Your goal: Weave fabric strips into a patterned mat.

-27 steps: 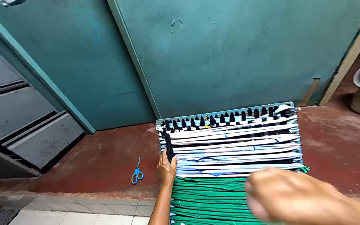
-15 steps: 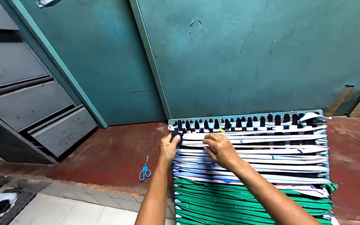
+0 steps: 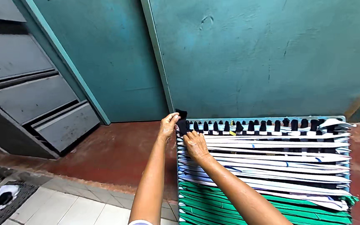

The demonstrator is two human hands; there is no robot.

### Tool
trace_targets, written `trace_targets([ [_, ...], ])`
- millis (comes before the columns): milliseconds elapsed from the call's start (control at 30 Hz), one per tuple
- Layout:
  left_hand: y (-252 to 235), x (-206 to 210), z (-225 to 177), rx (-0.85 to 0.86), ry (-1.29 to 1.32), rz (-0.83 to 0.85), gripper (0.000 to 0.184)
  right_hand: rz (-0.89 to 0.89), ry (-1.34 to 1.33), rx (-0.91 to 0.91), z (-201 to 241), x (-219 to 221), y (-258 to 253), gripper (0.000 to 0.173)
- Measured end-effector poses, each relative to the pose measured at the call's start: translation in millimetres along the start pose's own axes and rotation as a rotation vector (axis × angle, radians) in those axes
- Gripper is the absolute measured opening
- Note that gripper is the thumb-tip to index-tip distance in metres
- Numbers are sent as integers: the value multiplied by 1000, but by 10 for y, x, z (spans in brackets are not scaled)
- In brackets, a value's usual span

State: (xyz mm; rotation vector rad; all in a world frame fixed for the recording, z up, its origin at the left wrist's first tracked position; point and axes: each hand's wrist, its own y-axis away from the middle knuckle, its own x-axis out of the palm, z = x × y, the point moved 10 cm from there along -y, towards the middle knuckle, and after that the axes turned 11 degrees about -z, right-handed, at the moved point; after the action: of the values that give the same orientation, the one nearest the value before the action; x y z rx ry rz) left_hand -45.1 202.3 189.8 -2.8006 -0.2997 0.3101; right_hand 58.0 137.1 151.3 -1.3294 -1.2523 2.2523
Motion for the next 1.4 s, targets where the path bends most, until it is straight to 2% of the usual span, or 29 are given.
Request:
trace_targets([
  [100,-80,-19,87,65,-72,3,26,23,57,94,-12,61,-51,19],
  [200,-100,-21,220,56,-94,27,28,175,93,192,-48,162,-77,26],
  [367,-100,-23,295,68,-49,10,28,235,109,244,-62,191,-139,27],
  [433,-96,-23,291,74,-51,-6,27,183,97,224,-37,189,-153,23],
  [633,-92,-24,301,79,-50,-49,28,-154,-87,75,237,146,-146,12],
  [767,-51,-64,249,62,-42,-31,29,-180,-272,19,368,124,-92,11],
  [900,-39,-66,269,52,-62,-27,30,-239,-422,-138,445,-131,96,11],
  [967,-22,-69,264,68,-92,-64,29,-182,-476,-177,476,-271,260,11],
  [1067,90,-172,189,235,-196,-238,32,-175,-428,-234,465,-446,545,6],
  [1133,339,-235,51,379,-180,-381,34,-216,-379,-238,379,-578,719,9],
  [1200,662,-230,-15,435,-84,-457,31,-274,-344,-229,287,-744,849,10],
  [1233,802,-165,29,404,13,-422,28,-305,-329,-222,254,-822,911,10],
  [1267,939,-33,111,309,137,-313,29,-335,-313,-222,234,-895,971,11],
  [1400,1543,685,565,-174,526,234,61,-391,-328,-280,353,-1085,1154,11],
])
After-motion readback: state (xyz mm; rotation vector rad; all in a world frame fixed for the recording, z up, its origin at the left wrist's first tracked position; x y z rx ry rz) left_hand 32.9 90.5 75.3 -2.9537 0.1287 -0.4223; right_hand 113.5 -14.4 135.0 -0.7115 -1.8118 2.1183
